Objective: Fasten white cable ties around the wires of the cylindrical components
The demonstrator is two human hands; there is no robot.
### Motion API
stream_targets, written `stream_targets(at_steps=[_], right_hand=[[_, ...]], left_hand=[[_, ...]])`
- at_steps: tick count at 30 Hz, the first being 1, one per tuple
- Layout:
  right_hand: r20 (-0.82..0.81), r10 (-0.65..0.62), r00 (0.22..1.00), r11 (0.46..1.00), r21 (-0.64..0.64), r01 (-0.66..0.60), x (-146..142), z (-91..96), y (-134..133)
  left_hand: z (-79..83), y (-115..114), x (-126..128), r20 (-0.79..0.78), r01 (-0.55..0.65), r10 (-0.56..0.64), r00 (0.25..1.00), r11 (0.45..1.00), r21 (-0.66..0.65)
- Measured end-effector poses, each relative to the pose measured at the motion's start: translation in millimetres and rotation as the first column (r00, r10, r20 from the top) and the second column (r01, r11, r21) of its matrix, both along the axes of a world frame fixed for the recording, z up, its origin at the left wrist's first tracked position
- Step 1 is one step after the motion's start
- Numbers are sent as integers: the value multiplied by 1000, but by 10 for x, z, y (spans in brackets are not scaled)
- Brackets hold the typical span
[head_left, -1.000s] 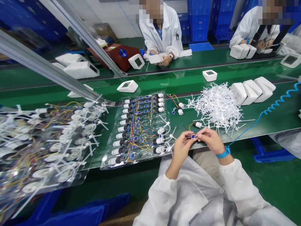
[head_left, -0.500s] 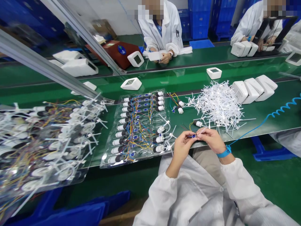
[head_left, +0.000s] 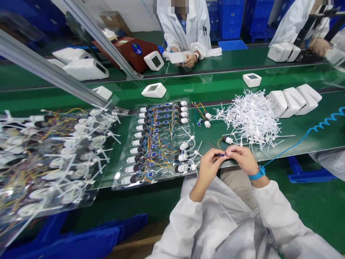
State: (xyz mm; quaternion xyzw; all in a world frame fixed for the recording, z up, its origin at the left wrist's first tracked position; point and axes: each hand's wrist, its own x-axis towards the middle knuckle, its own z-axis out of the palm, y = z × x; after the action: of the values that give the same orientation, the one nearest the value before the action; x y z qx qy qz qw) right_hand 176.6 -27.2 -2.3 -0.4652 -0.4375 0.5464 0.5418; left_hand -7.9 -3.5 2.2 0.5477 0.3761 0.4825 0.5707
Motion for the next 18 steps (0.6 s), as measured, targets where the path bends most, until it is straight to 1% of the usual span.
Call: stream_targets(at_steps=[5,11,18], right_hand=[[17,-22,1000,1000,-19,22,-10,10,2],[1,-24,1000,999,-33,24,-18,5,8],[37,-41,999,999,4,41,-21,34,-2]], left_hand=[[-32,21,-8,12,-2,2,1000,1000,12],[-29,36,-11,32,15,-18,999,997,71],[9,24,-23,-11,-3,4,1000,996,84]])
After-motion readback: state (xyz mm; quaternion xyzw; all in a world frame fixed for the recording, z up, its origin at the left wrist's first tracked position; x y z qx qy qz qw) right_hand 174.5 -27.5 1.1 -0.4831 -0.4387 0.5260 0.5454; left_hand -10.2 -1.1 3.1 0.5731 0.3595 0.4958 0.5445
